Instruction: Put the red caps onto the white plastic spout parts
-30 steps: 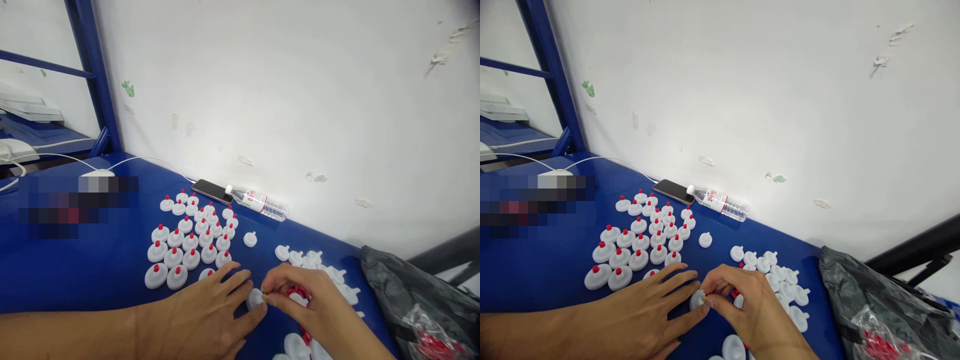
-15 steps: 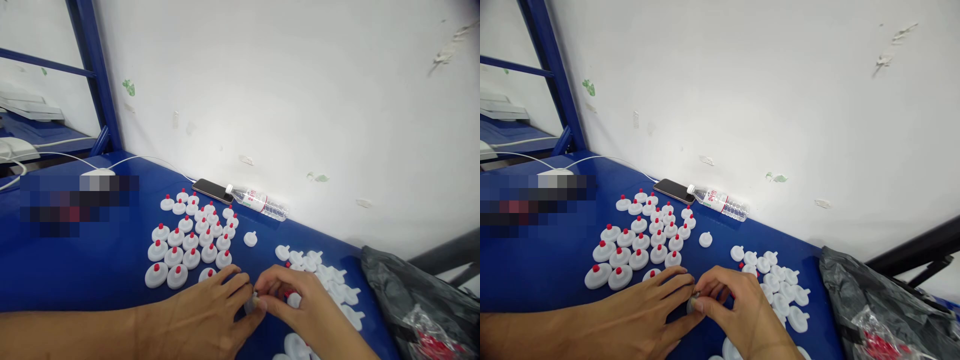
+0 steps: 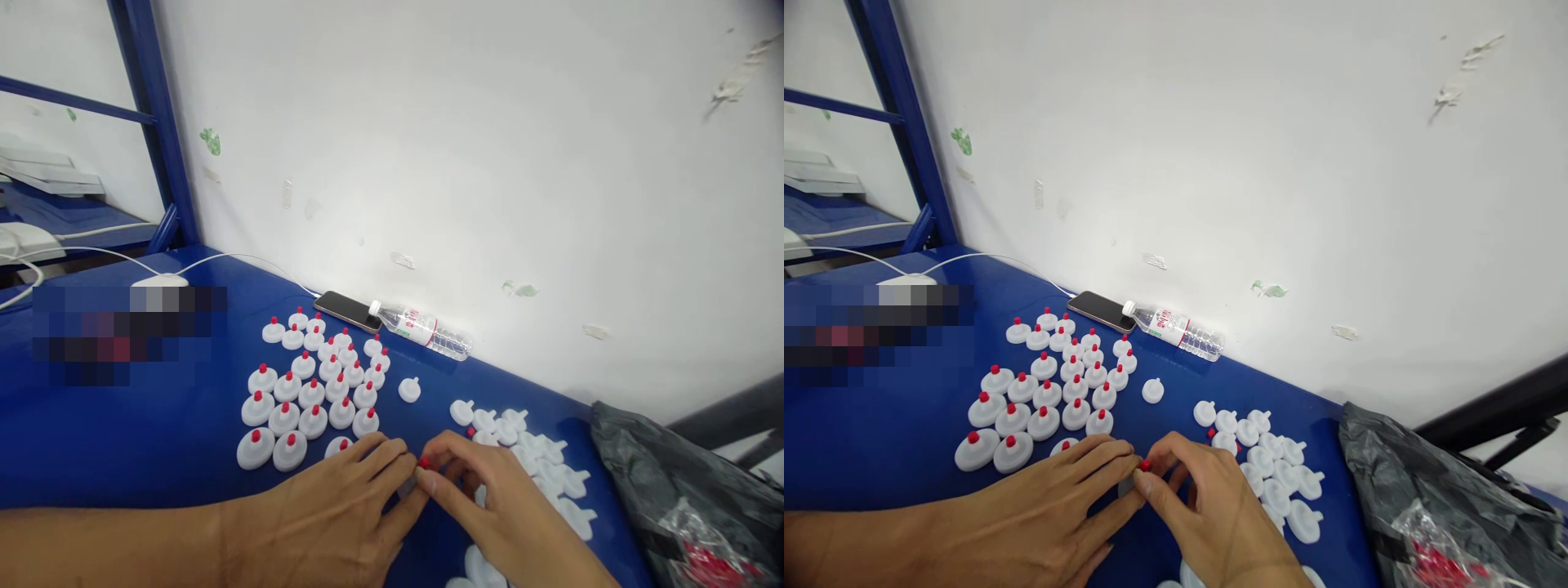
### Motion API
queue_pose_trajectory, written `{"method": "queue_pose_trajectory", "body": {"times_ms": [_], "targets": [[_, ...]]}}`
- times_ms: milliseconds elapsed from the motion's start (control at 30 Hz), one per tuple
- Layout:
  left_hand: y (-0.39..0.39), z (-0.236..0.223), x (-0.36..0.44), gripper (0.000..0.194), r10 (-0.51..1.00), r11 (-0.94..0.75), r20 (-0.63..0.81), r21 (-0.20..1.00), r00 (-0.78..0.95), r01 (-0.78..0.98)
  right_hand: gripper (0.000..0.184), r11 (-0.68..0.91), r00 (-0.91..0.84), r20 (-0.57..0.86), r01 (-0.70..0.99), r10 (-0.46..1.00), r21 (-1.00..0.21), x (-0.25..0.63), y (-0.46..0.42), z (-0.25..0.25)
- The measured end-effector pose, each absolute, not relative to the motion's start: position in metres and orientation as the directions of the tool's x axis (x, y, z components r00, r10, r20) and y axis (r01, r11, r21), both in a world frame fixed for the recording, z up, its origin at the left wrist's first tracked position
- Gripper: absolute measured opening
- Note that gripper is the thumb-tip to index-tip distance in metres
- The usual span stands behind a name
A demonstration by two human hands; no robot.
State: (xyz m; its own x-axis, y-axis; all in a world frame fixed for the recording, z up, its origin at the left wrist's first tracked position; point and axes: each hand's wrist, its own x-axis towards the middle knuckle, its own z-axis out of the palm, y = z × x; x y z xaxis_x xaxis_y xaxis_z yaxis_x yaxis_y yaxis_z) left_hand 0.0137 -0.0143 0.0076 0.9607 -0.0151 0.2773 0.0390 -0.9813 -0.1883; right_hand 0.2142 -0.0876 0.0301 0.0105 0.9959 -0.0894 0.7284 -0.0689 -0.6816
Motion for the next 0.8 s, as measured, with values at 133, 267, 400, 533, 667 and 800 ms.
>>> {"method": "queue_pose_trajectory", "body": {"times_ms": [133,267,400,533,667,800], "targets": [[-0.015,0.007,0.015,0.038,-0.001,-0.979,0.290,-0.197,0.957,0.059,0.020,-0.074,0.002,-0.103,0.708,0.995,-0.702,0.213,-0.088,0.031],[-0.013,0.007,0.015,0.034,-0.042,-0.976,0.242,-0.218,0.969,0.012,0.023,-0.049,-0.035,-0.098,0.667,0.995,-0.743,0.212,-0.089,0.035],[-0.013,0.008,0.012,0.038,-0.026,-0.980,0.238,-0.198,0.971,0.022,0.030,-0.042,-0.036,-0.082,0.616,0.996,-0.787,0.214,-0.089,0.038],[-0.017,0.009,0.011,0.045,0.014,-0.989,0.284,-0.139,0.959,0.056,0.030,-0.098,-0.001,-0.116,0.523,0.993,-0.846,0.217,-0.089,0.041],[-0.019,0.009,0.009,0.050,0.034,-0.996,0.359,-0.069,0.933,0.063,0.033,-0.196,0.054,-0.189,0.271,0.981,-0.942,0.214,-0.094,0.042],[-0.020,0.013,0.007,0.045,-0.034,-0.997,0.425,-0.072,0.904,-0.004,0.057,-0.296,0.029,-0.295,0.069,0.955,-0.953,0.207,-0.101,0.047]]}}
